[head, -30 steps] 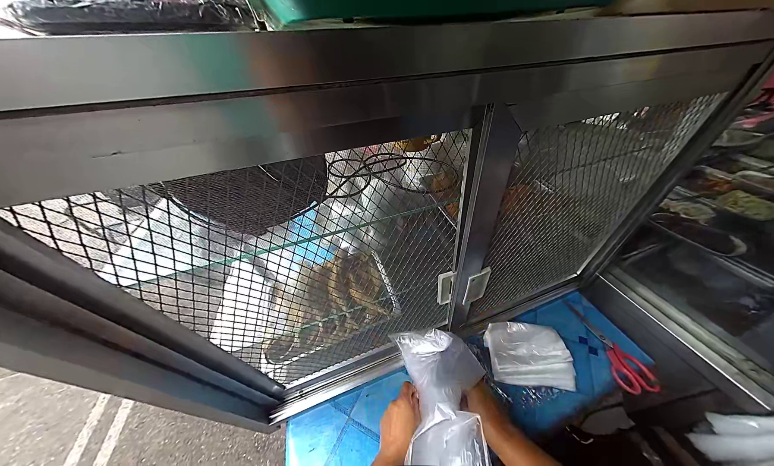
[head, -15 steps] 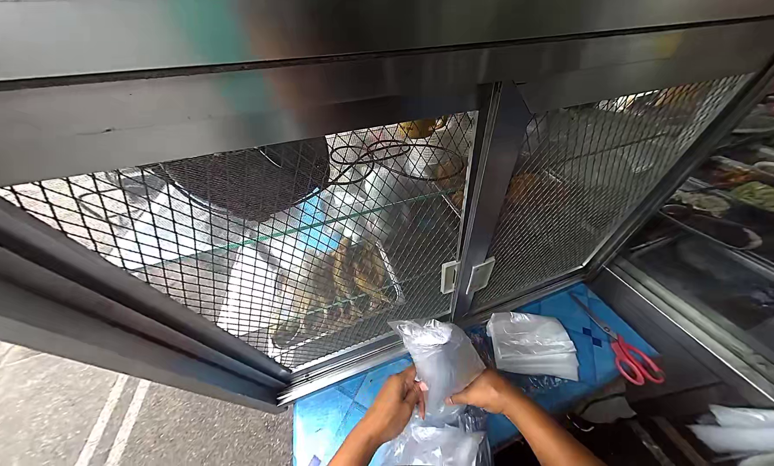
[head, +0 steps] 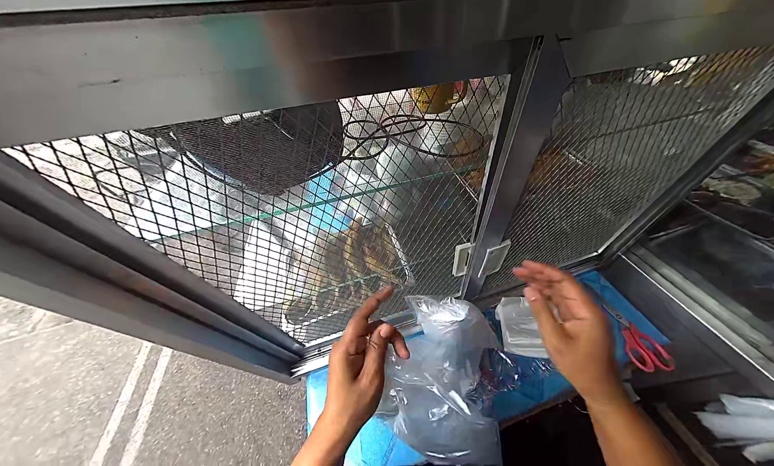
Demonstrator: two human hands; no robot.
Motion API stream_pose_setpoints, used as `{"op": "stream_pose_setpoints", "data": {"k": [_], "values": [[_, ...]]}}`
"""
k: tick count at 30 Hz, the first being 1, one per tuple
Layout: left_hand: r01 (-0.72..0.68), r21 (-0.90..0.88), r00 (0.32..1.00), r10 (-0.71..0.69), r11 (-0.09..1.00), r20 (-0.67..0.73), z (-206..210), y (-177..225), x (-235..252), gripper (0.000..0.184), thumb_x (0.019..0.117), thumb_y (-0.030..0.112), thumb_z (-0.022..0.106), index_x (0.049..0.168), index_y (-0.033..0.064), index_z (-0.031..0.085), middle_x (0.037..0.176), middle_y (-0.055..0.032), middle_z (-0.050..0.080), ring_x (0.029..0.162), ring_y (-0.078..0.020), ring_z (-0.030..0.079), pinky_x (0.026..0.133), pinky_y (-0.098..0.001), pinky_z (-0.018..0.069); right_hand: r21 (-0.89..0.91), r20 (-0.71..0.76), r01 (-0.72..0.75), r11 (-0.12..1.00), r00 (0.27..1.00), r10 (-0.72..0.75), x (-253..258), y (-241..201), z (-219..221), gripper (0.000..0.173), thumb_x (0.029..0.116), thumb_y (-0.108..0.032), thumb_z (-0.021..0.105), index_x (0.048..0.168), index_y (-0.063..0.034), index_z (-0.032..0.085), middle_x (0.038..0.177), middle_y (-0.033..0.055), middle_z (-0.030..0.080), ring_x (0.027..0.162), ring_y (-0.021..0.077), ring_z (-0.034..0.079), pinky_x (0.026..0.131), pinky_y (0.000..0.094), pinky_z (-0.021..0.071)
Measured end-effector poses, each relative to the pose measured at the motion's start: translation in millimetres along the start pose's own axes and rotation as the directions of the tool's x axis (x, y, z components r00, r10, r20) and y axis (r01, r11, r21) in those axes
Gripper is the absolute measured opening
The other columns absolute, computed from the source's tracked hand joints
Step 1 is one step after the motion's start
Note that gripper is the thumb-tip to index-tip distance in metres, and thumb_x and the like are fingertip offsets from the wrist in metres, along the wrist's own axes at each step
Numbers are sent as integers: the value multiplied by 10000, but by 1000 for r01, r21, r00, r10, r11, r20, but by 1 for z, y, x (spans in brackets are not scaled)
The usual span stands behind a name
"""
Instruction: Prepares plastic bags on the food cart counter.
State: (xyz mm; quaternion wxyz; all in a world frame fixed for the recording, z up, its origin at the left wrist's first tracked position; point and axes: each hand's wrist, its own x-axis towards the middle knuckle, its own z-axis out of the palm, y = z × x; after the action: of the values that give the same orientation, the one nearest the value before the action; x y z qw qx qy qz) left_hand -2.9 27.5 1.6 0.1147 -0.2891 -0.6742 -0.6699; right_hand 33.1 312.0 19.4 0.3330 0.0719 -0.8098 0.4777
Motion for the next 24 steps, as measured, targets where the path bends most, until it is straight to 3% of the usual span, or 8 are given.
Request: {"op": "stream_pose_setpoints", "data": {"k": [4,6,10,13,16,18,21,24], "values": [[-153,-156,988,151,976,-26,21,41,20,425,1061,286,549,1445,104,524,797,9,715,682,-58,683,683,-200,594,114,90,326,938,937,-337,16,-78,8,428,989,-408,674,1298,-113,640,1270,35,688,1242,183,629,1040,408,558],[-193,-217,981,196,957,-9,27,51,24,456,1040,296,591,1451,112,518,891,-13,745,779,-78,712,766,-216,601,190,205,292,937,922,-329,10,-86,24,509,912,-449,762,1232,-63,675,1149,24,718,1131,116,662,984,326,577],[-172,-257,985,166,951,-43,23,53,27,628,926,372,746,1454,114,526,1045,-50,757,904,-101,721,810,-206,591,266,242,176,948,940,-242,3,-76,33,190,930,-219,766,977,-40,724,879,8,722,838,44,676,798,207,583],[-76,-301,997,73,951,-24,16,49,23,794,807,389,857,1460,91,517,1075,-93,751,927,-142,729,796,-233,606,273,203,134,953,960,-193,2,-72,27,140,992,-179,683,1013,-51,736,923,-6,748,856,41,710,808,215,614],[-15,-322,1000,13,947,-8,17,50,20,697,780,268,889,1379,64,598,1016,-109,763,906,-164,747,809,-264,625,271,145,141,952,972,-185,3,-72,27,183,1048,-181,588,1062,-46,710,899,-10,739,811,29,704,751,196,615],[-30,-303,999,20,953,-37,20,49,20,548,821,218,856,1307,74,648,926,-78,768,827,-122,740,772,-229,614,263,148,180,948,963,-224,3,-73,26,324,1054,-349,574,1101,-48,685,925,-5,725,865,33,694,794,217,604],[-52,-308,997,31,950,-71,22,48,21,452,837,224,841,1239,92,684,880,-60,765,787,-96,734,752,-208,607,146,223,214,966,944,-243,0,-77,26,580,884,-627,702,1121,-98,699,1054,6,692,1018,72,657,879,270,585],[-40,-335,999,36,941,-18,20,48,21,507,803,267,868,1244,99,682,898,-62,762,800,-92,729,749,-206,603,75,232,219,973,945,-231,-5,-75,31,280,920,-376,766,928,-101,713,938,11,694,919,61,663,801,222,570]]}}
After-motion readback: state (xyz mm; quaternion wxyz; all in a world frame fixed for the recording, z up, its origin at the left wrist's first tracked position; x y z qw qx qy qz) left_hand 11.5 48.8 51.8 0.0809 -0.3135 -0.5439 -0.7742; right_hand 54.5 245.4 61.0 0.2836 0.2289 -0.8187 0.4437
